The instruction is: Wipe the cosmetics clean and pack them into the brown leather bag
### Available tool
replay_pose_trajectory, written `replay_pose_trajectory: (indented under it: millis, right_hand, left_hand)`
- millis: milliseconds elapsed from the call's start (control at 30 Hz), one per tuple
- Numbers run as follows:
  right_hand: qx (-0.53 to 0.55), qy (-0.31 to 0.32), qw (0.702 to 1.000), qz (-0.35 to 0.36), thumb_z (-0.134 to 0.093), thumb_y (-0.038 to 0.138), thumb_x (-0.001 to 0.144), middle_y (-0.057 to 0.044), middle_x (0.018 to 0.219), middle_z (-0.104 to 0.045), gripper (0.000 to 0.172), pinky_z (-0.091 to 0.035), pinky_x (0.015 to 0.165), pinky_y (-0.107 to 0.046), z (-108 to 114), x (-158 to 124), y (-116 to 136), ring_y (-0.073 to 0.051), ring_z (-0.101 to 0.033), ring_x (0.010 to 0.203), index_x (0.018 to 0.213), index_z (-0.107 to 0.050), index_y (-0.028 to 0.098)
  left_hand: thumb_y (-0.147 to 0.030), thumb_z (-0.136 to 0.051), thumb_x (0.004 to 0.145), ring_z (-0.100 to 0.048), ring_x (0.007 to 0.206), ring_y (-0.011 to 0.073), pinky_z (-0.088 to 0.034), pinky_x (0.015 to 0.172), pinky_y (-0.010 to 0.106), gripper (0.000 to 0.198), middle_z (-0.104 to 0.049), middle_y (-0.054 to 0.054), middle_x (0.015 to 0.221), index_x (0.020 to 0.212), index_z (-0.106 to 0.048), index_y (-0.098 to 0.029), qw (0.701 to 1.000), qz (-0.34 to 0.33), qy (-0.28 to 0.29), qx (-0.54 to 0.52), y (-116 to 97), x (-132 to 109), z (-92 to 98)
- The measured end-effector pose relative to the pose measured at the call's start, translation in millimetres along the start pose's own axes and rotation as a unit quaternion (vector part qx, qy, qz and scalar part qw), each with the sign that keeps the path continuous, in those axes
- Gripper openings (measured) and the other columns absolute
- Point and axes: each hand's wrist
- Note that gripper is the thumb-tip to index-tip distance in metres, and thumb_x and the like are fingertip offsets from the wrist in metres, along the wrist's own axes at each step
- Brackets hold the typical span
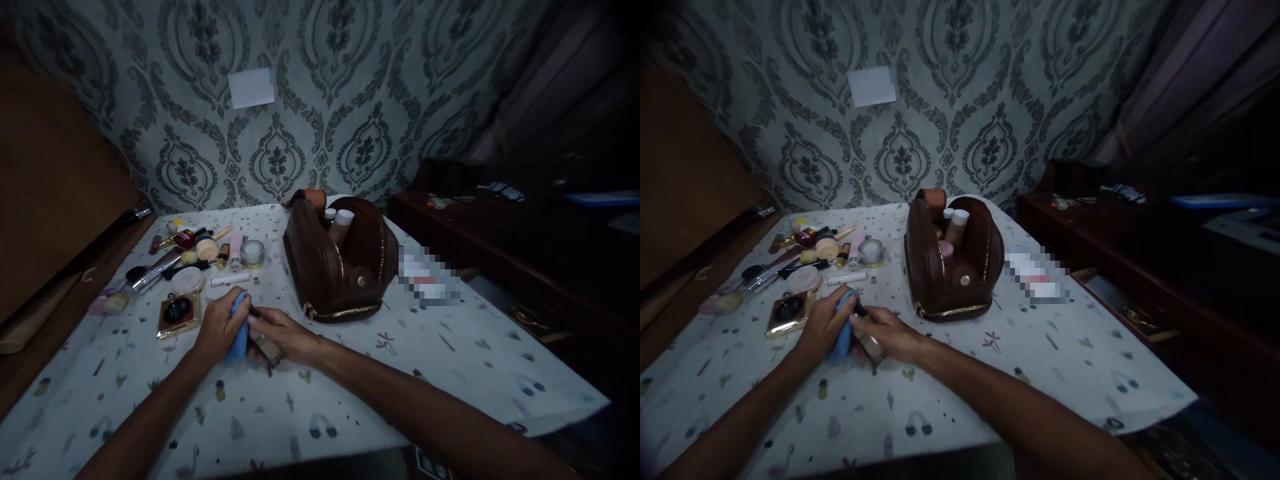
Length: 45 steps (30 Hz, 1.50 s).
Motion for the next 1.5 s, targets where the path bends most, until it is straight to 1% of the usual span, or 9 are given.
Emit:
replay_pose_trajectory:
  millis: [233,533,733,933,1067,1167,1233,1333,1500]
  right_hand:
    - [-0.062,-0.081,0.982,0.16,-0.072,0.06,0.074,0.003,0.079,-0.059,0.051,-0.048,0.069,-0.022,-2,0,6,-0.011,-0.056,0.071,0.1,-0.06,0.017]
    - [-0.302,-0.247,0.845,0.366,-0.059,0.037,0.086,-0.004,0.098,-0.055,0.026,-0.044,0.087,-0.031,-13,-22,23,-0.019,-0.054,0.094,0.103,-0.055,0.018]
    - [-0.323,-0.246,0.832,0.379,-0.057,0.035,0.087,-0.009,0.112,-0.054,0.038,-0.045,0.096,-0.036,-15,-24,16,-0.022,-0.054,0.105,0.12,-0.048,0.017]
    - [-0.384,-0.206,0.82,0.37,-0.066,0.027,0.08,-0.013,0.124,-0.052,0.032,-0.04,0.107,-0.043,-15,-23,18,-0.026,-0.047,0.124,0.109,-0.056,0.018]
    - [-0.45,-0.189,0.809,0.329,-0.078,0.023,0.068,-0.01,0.122,-0.056,0.033,-0.042,0.103,-0.037,-17,-34,42,-0.025,-0.05,0.122,0.097,-0.062,0.019]
    - [-0.519,-0.121,0.798,0.283,-0.074,0.022,0.076,-0.006,0.115,-0.062,0.046,-0.046,0.097,-0.034,-19,-55,71,-0.022,-0.057,0.112,0.119,-0.057,0.022]
    - [-0.576,-0.067,0.765,0.281,-0.075,0.027,0.079,-0.008,0.123,-0.06,0.057,-0.045,0.097,-0.034,-19,-74,91,-0.023,-0.055,0.117,0.131,-0.049,0.023]
    - [-0.669,0.011,0.692,0.272,-0.071,0.024,0.085,-0.007,0.113,-0.061,0.036,-0.047,0.088,-0.028,-22,-99,118,-0.02,-0.059,0.105,0.117,-0.055,0.019]
    - [-0.782,0.05,0.57,0.248,-0.073,0.023,0.084,-0.012,0.113,-0.061,0.032,-0.046,0.073,-0.027,-28,-124,152,-0.02,-0.06,0.097,0.108,-0.055,0.013]
  left_hand:
    - [-0.052,-0.039,0.095,-0.063,0.09,0.0211,-0.049,0.083,0.031,0.042,-0.069,0.004,0.095,0.104,-0.062,-0.019,0.991,0.052,-0.062,-0.103,-4,0,-6.6]
    - [-0.073,-0.068,0.064,-0.062,0.116,0.0317,-0.051,0.099,0.041,0.075,-0.071,0.009,0.117,0.119,-0.064,-0.022,0.964,0.085,0.04,-0.248,13,-4,-34.1]
    - [-0.066,-0.078,0.054,-0.058,0.123,0.0355,-0.045,0.106,0.047,0.086,-0.07,0.012,0.114,0.125,-0.062,-0.02,0.975,0.082,0.031,-0.207,24,-11,-48.3]
    - [-0.067,-0.073,0.062,-0.067,0.099,0.0343,-0.053,0.095,0.05,0.065,-0.073,0.008,0.088,0.108,-0.069,-0.021,0.98,0.072,0.035,-0.182,19,-13,-52.0]
    - [-0.058,-0.074,0.061,-0.067,0.096,0.0352,-0.055,0.091,0.049,0.05,-0.073,0.008,0.089,0.094,-0.07,-0.02,0.984,0.048,0.053,-0.164,19,-11,-46.1]
    - [-0.047,-0.073,0.061,-0.067,0.099,0.0355,-0.055,0.091,0.048,0.044,-0.073,0.01,0.099,0.096,-0.07,-0.02,0.988,0.02,0.041,-0.148,15,-8,-39.7]
    - [-0.039,-0.071,0.062,-0.067,0.1,0.0344,-0.055,0.092,0.047,0.04,-0.073,0.01,0.102,0.097,-0.07,-0.02,0.991,-0.002,0.043,-0.13,7,-5,-34.8]
    - [-0.031,-0.071,0.064,-0.067,0.094,0.0312,-0.056,0.089,0.044,0.034,-0.073,0.007,0.097,0.096,-0.07,-0.02,0.989,-0.042,0.098,-0.101,-15,1,-27.8]
    - [-0.032,-0.071,0.071,-0.066,0.091,0.0268,-0.057,0.084,0.037,0.035,-0.071,0.005,0.094,0.104,-0.067,-0.02,0.978,-0.083,0.162,-0.1,-52,12,-24.0]
Point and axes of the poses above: each hand's wrist, its own x-axis towards the middle knuckle, its own z-axis out of the back of the hand, y = z × x
